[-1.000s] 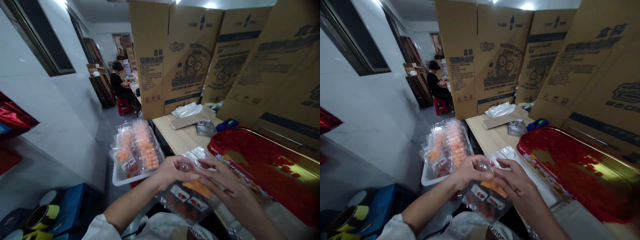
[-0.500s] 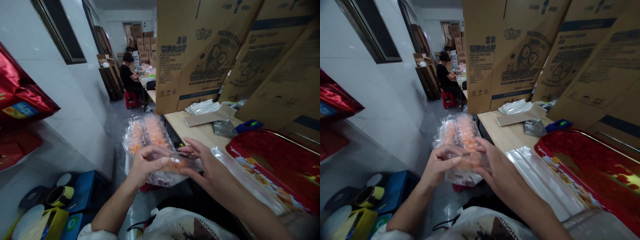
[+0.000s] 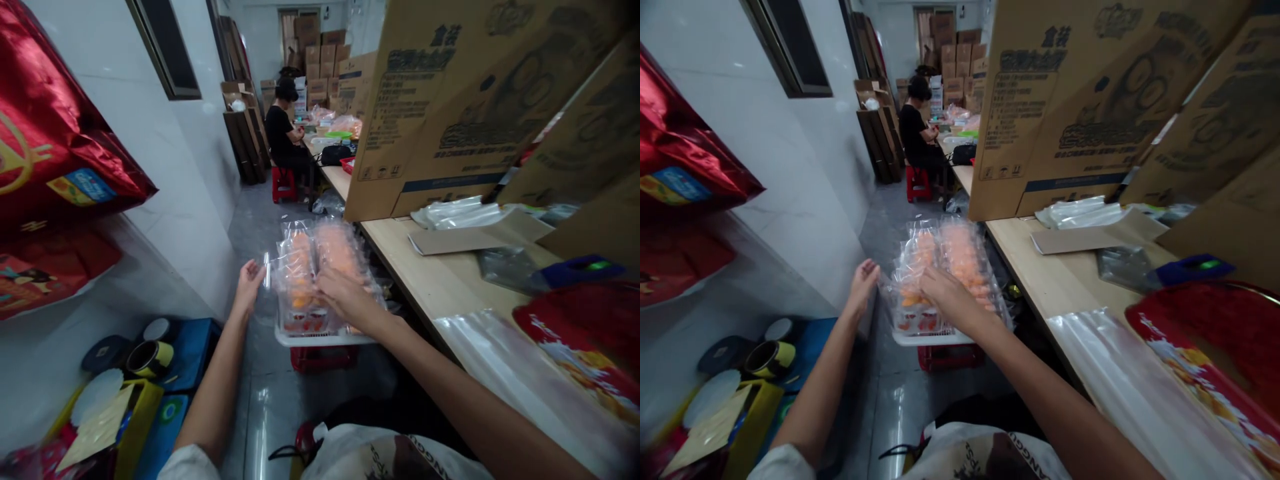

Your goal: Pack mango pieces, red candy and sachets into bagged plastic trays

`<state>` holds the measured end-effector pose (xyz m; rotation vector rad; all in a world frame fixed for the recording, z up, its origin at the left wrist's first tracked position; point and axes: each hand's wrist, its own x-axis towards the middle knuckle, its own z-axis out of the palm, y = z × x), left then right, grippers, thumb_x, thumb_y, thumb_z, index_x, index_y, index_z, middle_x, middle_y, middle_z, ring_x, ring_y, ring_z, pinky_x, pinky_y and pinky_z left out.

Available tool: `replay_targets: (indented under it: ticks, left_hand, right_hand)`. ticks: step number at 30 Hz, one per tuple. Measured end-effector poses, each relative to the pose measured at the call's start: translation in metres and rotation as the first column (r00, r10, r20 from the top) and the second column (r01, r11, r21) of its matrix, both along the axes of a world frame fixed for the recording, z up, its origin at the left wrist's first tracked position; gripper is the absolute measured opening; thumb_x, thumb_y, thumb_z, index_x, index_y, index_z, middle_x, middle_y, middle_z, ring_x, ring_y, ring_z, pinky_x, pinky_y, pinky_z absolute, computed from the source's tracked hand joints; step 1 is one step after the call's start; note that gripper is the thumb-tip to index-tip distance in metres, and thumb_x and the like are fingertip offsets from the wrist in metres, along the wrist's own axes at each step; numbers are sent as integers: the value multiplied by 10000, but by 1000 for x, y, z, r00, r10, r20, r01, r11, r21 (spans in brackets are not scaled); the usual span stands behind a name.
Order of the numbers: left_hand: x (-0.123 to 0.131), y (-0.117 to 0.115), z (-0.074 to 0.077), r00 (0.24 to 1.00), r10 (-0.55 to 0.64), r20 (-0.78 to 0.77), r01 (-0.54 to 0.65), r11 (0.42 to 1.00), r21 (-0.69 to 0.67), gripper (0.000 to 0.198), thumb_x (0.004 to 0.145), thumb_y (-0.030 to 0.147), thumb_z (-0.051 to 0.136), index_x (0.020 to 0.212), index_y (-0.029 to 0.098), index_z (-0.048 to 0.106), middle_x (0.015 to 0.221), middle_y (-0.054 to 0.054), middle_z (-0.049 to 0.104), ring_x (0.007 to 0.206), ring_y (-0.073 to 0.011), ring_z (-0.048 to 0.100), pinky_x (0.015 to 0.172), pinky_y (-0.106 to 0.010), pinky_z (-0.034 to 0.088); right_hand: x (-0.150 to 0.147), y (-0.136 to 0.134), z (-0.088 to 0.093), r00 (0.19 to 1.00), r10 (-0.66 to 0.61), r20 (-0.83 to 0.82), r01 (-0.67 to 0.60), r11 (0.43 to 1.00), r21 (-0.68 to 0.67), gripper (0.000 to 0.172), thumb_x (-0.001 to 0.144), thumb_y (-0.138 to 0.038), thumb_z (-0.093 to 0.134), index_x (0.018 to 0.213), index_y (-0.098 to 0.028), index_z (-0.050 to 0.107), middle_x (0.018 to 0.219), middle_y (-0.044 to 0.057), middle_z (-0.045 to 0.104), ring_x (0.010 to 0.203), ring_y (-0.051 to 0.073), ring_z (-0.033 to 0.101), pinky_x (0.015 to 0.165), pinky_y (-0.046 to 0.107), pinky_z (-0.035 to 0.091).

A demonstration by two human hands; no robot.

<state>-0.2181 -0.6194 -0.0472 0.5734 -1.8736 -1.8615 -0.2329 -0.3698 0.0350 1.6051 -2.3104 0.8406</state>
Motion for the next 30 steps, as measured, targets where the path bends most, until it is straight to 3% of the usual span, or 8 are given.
replay_targets:
  ticks: [4,7,17,22,24,26,28,30]
  left_hand:
    - [-26,-13,-55,985,-70,156,69,998,16,956,537,393,785,1329,149,307,1387,-236,339,1280,-337,336,995,-456,328]
    - [-43,-9,-72,975,-148,169,150,989,0,968,499,354,808,1320,148,338,1363,-213,383,1250,-328,377,994,-437,333]
    - [-62,34,-65,905,-424,-24,423,905,-45,549,503,253,796,996,158,573,1083,-91,598,1034,-230,549,924,-385,410]
    - [-47,26,-64,894,-443,-62,444,896,-13,567,610,322,736,1111,179,513,1166,-114,566,1107,-237,517,973,-404,370]
    - [-34,21,-64,930,-356,-89,357,934,-10,592,709,392,641,1226,202,425,1277,-131,488,1196,-244,450,1001,-411,340]
    - [-14,20,-64,978,-158,-134,146,985,-92,578,775,410,559,1285,222,364,1339,-126,427,1242,-239,400,1021,-409,316]
    - [10,26,-65,984,-37,-173,-17,953,-301,488,783,368,560,1236,232,439,1281,-102,486,1205,-230,434,1026,-396,313]
    - [30,37,-67,965,-259,-47,190,808,-557,310,788,315,556,1089,246,576,1095,-77,605,1081,-222,524,985,-378,360]
  right_hand:
    - [-21,-12,-38,999,39,-20,-36,986,160,175,893,-130,412,732,-163,472,818,26,491,770,135,435,670,246,338]
    - [-35,-18,-60,1000,25,10,-26,970,241,158,906,-163,406,775,-158,496,860,35,517,795,137,456,678,243,350]
    - [-26,-34,-91,977,-76,-201,168,857,488,170,899,-126,370,932,-156,533,963,71,572,874,203,520,697,316,391]
    - [-30,-37,-93,945,-244,-217,324,783,531,188,871,-78,361,948,-140,520,930,101,583,850,229,541,683,343,417]
    - [-35,-37,-92,928,-306,-212,372,751,546,190,860,-69,370,960,-131,520,928,118,585,844,231,545,693,345,420]
    - [-40,-36,-93,926,-323,-193,375,749,546,201,845,-57,389,979,-128,520,933,126,583,838,225,545,702,342,422]
    - [-45,-35,-95,938,-305,-164,345,776,528,227,831,-38,396,996,-125,524,929,129,583,841,224,542,720,347,426]
    - [-45,-33,-94,946,-290,-142,322,821,472,261,834,-35,385,1041,-117,520,954,139,582,895,236,533,789,383,418]
